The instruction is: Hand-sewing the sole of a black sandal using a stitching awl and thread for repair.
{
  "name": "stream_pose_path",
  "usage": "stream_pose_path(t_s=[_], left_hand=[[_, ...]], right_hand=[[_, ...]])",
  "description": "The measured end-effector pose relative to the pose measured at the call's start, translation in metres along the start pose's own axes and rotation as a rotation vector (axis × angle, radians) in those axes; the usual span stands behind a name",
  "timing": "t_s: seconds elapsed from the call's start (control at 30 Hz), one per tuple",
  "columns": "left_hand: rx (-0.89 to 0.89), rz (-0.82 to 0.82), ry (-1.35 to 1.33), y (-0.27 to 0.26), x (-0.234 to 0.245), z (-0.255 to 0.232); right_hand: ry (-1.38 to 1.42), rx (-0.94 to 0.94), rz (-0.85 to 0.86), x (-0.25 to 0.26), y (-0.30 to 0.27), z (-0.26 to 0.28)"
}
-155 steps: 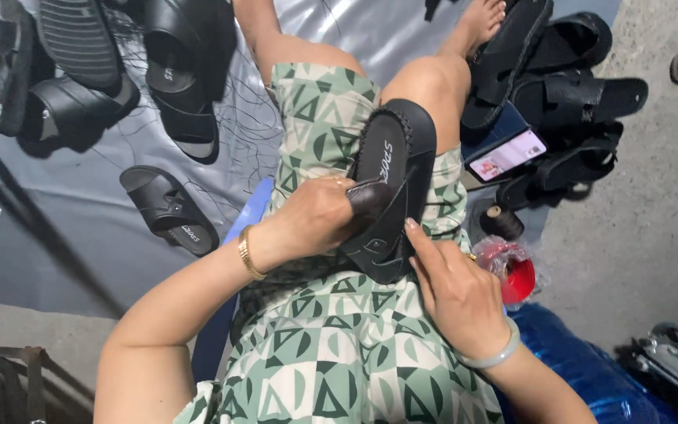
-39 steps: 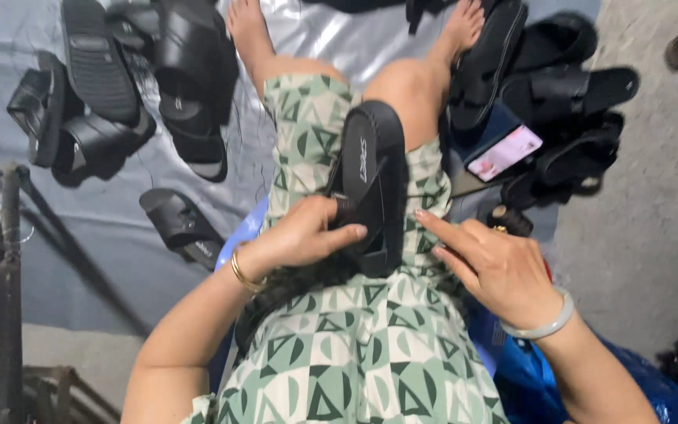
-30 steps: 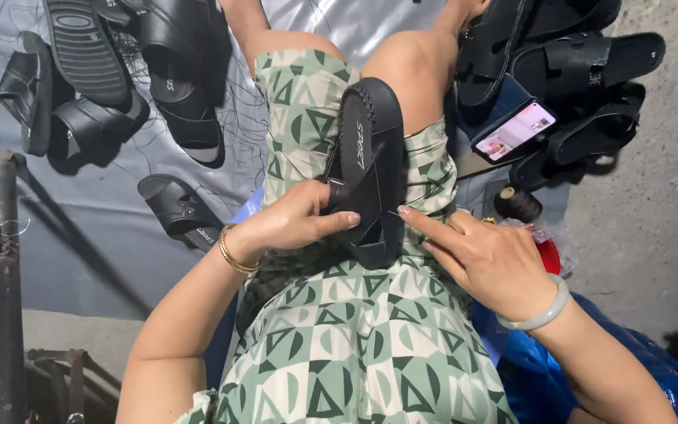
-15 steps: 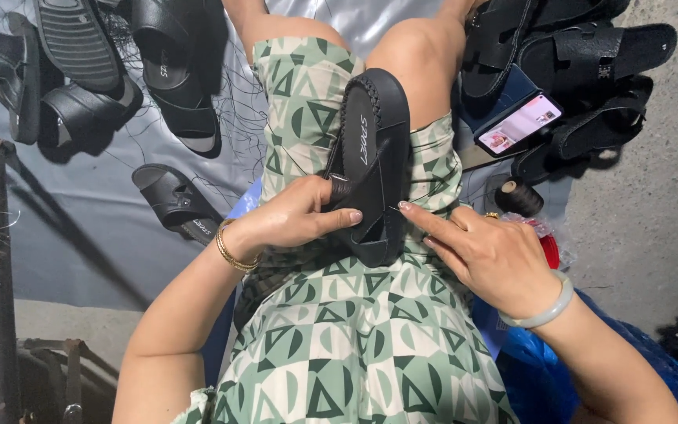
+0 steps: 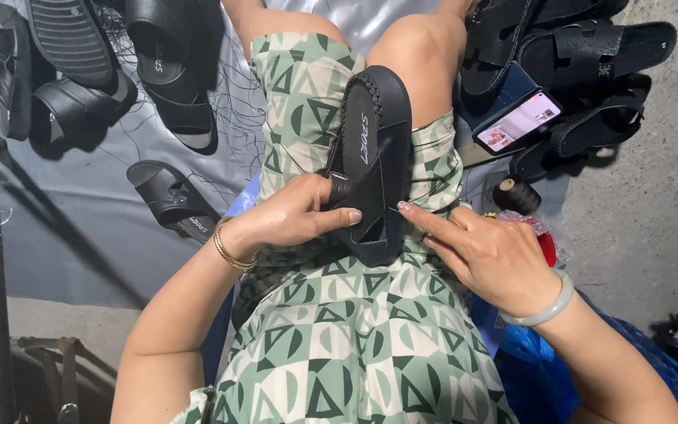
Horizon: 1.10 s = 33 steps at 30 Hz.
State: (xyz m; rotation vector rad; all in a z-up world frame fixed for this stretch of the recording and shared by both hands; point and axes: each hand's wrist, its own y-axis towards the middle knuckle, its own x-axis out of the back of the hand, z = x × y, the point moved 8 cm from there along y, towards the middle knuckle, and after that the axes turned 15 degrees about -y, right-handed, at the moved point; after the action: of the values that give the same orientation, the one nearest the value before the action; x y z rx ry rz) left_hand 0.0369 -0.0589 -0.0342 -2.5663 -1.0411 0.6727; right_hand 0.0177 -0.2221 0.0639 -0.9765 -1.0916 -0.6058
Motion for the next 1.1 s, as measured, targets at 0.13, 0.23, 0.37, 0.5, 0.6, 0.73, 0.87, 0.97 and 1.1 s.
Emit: stream_pose_path(t_s=[0.13, 0.23, 0.37, 0.5, 0.6, 0.73, 0.87, 0.97, 1.1], left_hand=[[-0.005, 0.007, -0.002, 0.001, 0.001, 0.004], [-0.008, 0.012, 0.006, 0.002, -0.001, -0.001], [-0.011, 0.014, 0.003, 0.001, -0.001, 0.0], [-0.009, 0.016, -0.003, 0.002, -0.001, -0.002], [0.084, 0.048, 0.216, 0.002, -0.005, -0.002], [0.086, 0.046, 0.237, 0.001, -0.013, -0.016], [0.044, 0.001, 0.393, 0.001, -0.026, -0.023], [-0.147, -0.087, 0.472, -0.005, -0.038, -0.038], [-0.353, -0.186, 0.414, -0.03, -0.044, -0.047]], right_hand=[[0.021, -0.001, 0.013, 0.002, 0.002, 0.001], [0.037, 0.002, 0.03, 0.002, 0.003, 0.002], [0.042, -0.005, 0.054, 0.0, 0.003, 0.002], [-0.017, -0.039, 0.087, -0.003, 0.001, 0.003], [-0.26, -0.034, 0.005, -0.016, -0.009, 0.006], [-0.355, -0.091, 0.014, -0.011, -0.014, 0.014], [-0.453, -0.057, 0.024, -0.014, -0.011, 0.012], [-0.298, -0.023, 0.072, -0.02, -0.007, 0.002], [-0.188, 0.084, 0.049, -0.021, -0.01, -0.004]])
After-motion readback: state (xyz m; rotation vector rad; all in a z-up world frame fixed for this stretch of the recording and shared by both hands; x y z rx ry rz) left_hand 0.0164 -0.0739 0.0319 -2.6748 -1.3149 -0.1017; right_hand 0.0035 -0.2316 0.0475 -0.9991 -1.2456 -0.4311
